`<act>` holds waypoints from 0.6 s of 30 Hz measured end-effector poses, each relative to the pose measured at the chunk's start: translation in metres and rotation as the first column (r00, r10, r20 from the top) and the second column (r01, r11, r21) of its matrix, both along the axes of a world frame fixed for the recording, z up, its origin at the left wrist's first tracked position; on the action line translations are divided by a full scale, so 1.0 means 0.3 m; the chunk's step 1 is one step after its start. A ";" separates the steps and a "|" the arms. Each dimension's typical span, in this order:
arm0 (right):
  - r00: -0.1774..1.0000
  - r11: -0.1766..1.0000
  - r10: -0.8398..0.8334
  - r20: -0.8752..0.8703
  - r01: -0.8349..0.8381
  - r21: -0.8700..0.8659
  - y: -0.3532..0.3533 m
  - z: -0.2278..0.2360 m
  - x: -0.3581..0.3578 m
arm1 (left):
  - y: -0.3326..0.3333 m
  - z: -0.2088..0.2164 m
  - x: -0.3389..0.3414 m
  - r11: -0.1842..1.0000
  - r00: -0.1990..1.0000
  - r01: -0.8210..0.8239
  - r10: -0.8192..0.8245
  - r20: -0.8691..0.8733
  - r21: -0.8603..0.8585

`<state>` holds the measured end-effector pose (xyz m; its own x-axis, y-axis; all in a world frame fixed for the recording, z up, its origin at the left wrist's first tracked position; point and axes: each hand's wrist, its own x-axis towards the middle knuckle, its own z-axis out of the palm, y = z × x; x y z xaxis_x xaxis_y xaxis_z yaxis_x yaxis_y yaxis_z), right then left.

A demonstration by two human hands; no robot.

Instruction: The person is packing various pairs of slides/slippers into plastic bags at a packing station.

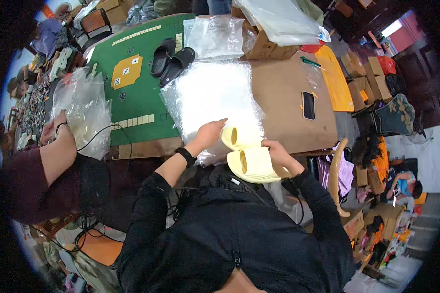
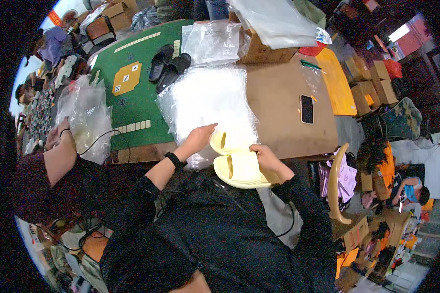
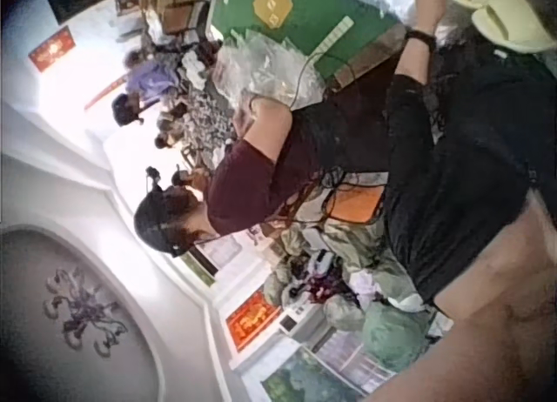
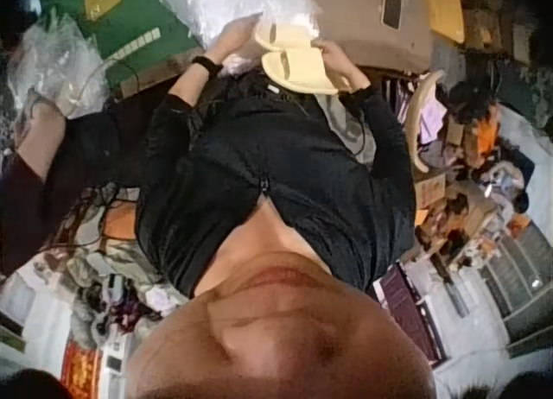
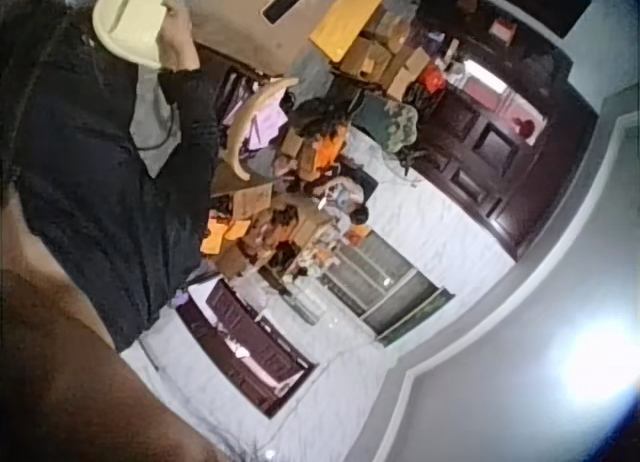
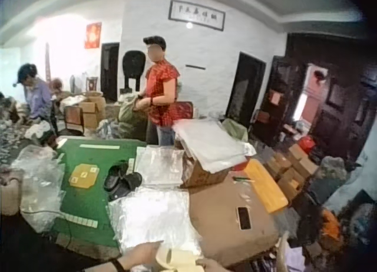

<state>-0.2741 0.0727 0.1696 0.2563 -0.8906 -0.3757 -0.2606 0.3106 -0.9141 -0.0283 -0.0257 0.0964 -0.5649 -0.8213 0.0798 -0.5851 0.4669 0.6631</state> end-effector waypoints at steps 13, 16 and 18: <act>0.722 0.756 -0.357 -0.593 -0.149 -0.637 -0.050 -0.163 -0.042 | 0.216 0.083 -0.275 0.926 0.924 0.003 0.142 0.355 -0.377; 0.720 0.655 -0.438 -0.538 -0.154 -0.740 -0.077 -0.248 -0.050 | 0.259 0.133 -0.335 0.919 0.921 0.022 0.135 0.365 -0.395; 0.757 0.685 -0.442 -0.480 -0.061 -0.726 -0.094 -0.290 -0.052 | 0.277 0.209 -0.362 0.956 0.908 0.039 0.087 0.410 -0.290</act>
